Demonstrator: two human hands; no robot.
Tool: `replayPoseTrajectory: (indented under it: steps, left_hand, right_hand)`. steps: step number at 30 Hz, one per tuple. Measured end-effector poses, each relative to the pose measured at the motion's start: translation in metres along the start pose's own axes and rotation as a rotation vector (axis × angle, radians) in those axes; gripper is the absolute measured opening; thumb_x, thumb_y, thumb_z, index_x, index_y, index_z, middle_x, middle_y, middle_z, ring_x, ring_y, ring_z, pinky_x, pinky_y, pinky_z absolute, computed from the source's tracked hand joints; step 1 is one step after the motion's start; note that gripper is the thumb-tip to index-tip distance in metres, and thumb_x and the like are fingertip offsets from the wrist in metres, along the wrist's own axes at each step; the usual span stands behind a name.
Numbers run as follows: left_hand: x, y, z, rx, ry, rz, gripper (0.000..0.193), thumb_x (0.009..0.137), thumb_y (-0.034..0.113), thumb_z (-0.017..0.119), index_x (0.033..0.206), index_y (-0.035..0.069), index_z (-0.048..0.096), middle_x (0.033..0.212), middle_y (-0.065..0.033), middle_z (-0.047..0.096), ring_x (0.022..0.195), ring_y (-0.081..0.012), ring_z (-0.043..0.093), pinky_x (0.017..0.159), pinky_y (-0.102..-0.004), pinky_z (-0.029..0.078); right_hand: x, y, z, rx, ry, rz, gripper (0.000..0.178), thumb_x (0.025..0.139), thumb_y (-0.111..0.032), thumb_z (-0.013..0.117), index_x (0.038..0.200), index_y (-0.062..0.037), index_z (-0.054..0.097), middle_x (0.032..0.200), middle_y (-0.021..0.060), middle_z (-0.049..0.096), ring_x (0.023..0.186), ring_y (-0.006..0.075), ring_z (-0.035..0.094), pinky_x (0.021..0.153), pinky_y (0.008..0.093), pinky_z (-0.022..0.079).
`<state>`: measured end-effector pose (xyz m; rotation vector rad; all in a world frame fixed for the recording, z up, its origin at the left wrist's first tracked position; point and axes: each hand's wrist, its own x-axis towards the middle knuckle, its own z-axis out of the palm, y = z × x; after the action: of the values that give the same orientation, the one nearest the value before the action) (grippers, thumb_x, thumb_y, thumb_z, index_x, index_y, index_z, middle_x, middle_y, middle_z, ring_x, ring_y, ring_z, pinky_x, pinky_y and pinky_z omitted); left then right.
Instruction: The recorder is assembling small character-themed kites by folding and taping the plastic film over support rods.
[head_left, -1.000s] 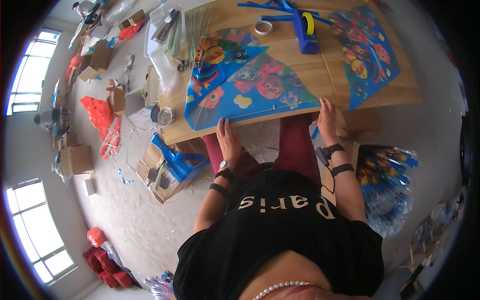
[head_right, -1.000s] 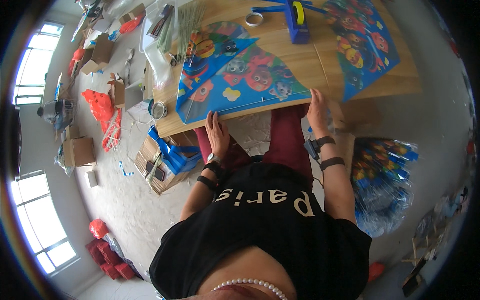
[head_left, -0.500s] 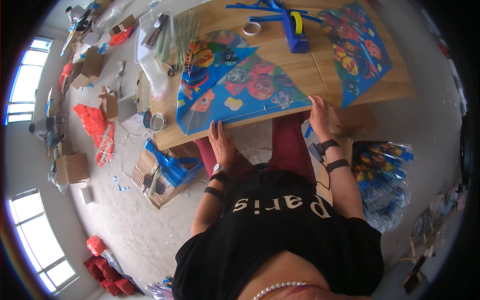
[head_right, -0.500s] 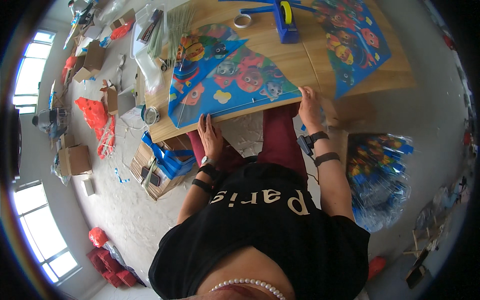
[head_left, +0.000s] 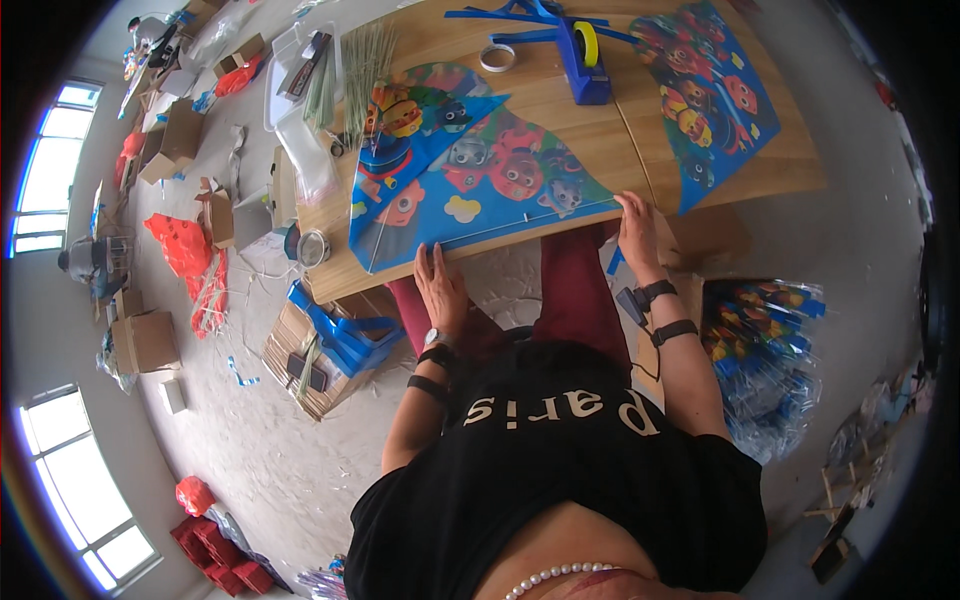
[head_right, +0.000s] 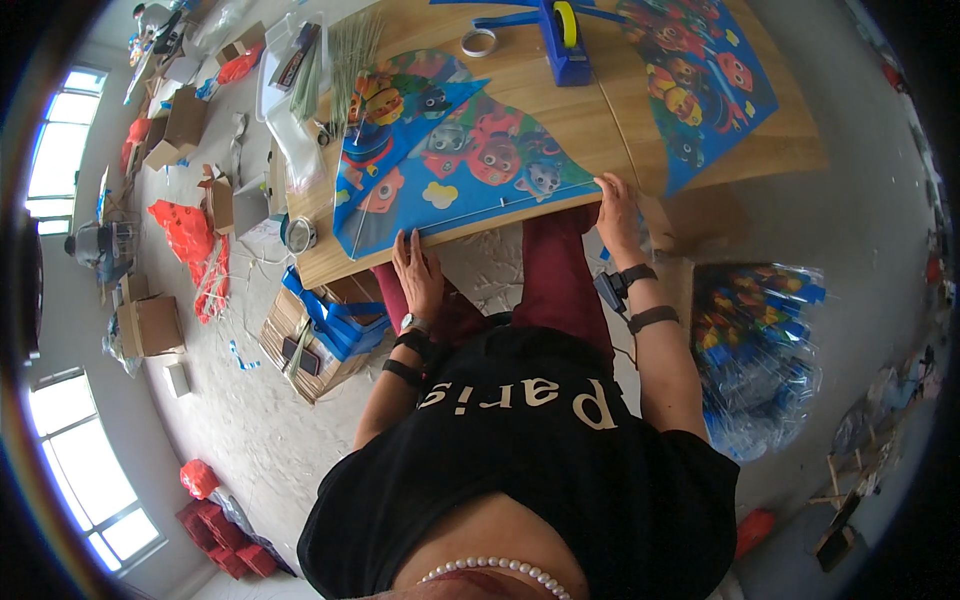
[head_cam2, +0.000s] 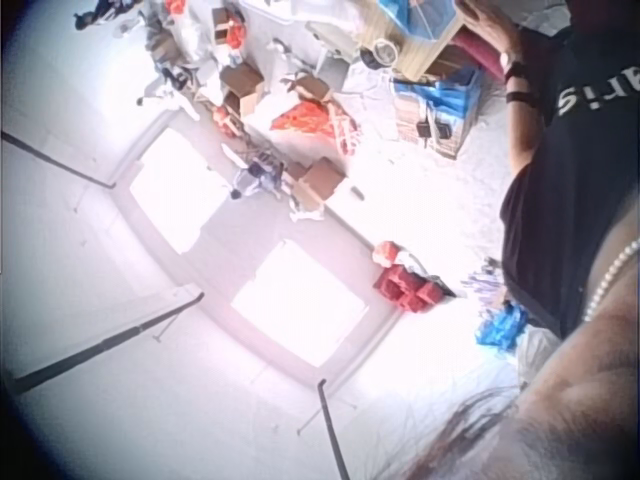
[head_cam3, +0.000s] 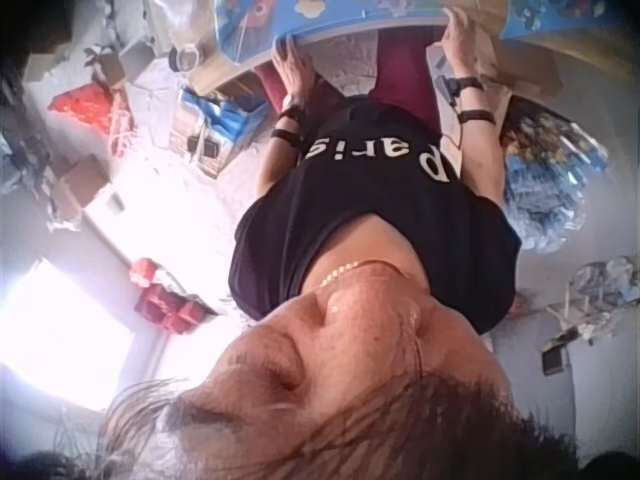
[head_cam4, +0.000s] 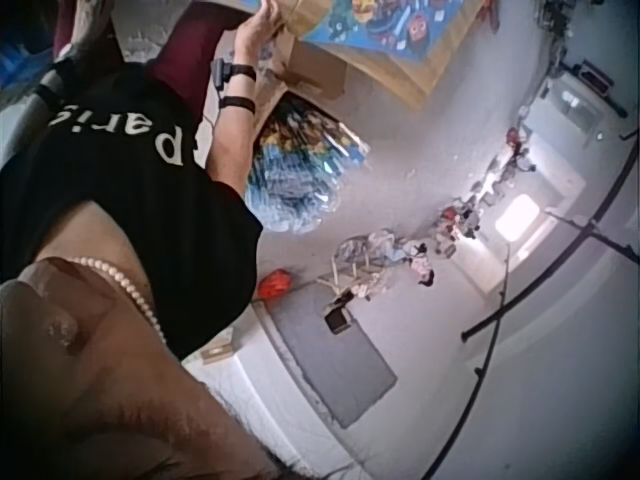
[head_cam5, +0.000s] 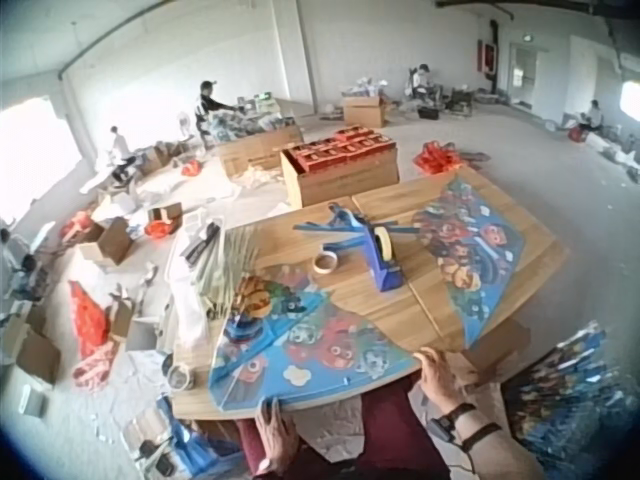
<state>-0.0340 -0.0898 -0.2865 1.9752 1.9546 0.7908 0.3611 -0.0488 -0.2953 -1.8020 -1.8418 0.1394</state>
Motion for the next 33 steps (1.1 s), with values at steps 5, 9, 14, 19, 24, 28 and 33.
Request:
replayPoseTrajectory:
  steps: [5,9,14,19,24,28,33]
  left_hand:
    - [-0.0006,-0.004,0.0014,0.02,0.009,0.01,0.06,0.091,0.006,0.064,0.149,0.0,0.047,0.157,-0.0274,0.035,0.146,-0.0455,0.033,0.121,-0.0537,0.029]
    - [-0.0003,-0.0034,0.0017,-0.002,-0.004,0.007,0.063,0.089,0.003,0.063,0.149,0.0,0.046,0.157,-0.0273,0.034,0.146,-0.0461,0.032,0.122,-0.054,0.029]
    - [-0.0004,-0.0062,0.0025,-0.009,0.0,0.003,0.068,0.086,0.0,0.062,0.151,-0.001,0.042,0.157,-0.027,0.034,0.146,-0.0463,0.032,0.122,-0.0542,0.029]
    - [0.0006,-0.0021,0.0007,-0.037,0.014,-0.005,0.073,0.085,-0.001,0.063,0.153,-0.002,0.037,0.157,-0.0277,0.034,0.146,-0.047,0.032,0.122,-0.0543,0.028]
    - [0.0017,-0.0021,-0.0005,-0.012,0.006,0.006,0.067,0.09,0.004,0.062,0.152,-0.002,0.039,0.156,-0.0283,0.035,0.145,-0.0467,0.033,0.122,-0.0542,0.028]
    - [0.0022,-0.0009,0.0009,0.015,-0.002,0.016,0.069,0.086,0.001,0.064,0.151,-0.001,0.041,0.156,-0.0282,0.034,0.145,-0.0468,0.032,0.121,-0.0547,0.029]
    - [0.0005,-0.0027,-0.0008,0.014,-0.01,0.006,0.068,0.086,0.002,0.064,0.151,0.001,0.043,0.156,-0.0283,0.034,0.145,-0.0467,0.033,0.12,-0.0546,0.03]
  right_hand:
    - [-0.0018,0.0005,0.0013,0.064,0.025,-0.014,0.038,0.096,0.006,0.054,0.132,-0.0077,0.057,0.135,0.0151,0.057,0.126,0.0394,0.053,0.104,0.0475,0.046]
    - [-0.0025,0.0032,0.0016,0.097,0.029,-0.001,0.037,0.097,0.006,0.054,0.131,-0.0076,0.057,0.135,0.0151,0.058,0.126,0.0394,0.053,0.105,0.0474,0.046]
    - [-0.0026,-0.0016,-0.0018,0.102,0.013,0.008,0.035,0.099,0.003,0.053,0.131,-0.0077,0.058,0.136,0.0149,0.058,0.128,0.0393,0.053,0.106,0.0471,0.045]
    - [-0.0015,-0.004,-0.0062,0.124,0.005,0.023,0.036,0.1,0.003,0.051,0.134,-0.0078,0.057,0.137,0.0154,0.058,0.127,0.0397,0.053,0.107,0.0472,0.045]
    - [-0.0021,0.0012,-0.0045,0.13,0.018,0.008,0.037,0.099,0.004,0.051,0.134,-0.0074,0.057,0.137,0.0153,0.058,0.128,0.0394,0.053,0.107,0.0468,0.045]
    - [-0.003,0.0028,-0.0066,0.116,0.002,0.011,0.038,0.098,0.006,0.051,0.134,-0.0067,0.057,0.138,0.0151,0.058,0.129,0.0388,0.053,0.107,0.0463,0.045]
    - [-0.0052,0.0009,-0.0043,0.097,-0.005,0.009,0.039,0.097,0.006,0.052,0.134,-0.0061,0.057,0.139,0.0152,0.057,0.129,0.0386,0.053,0.107,0.0457,0.046]
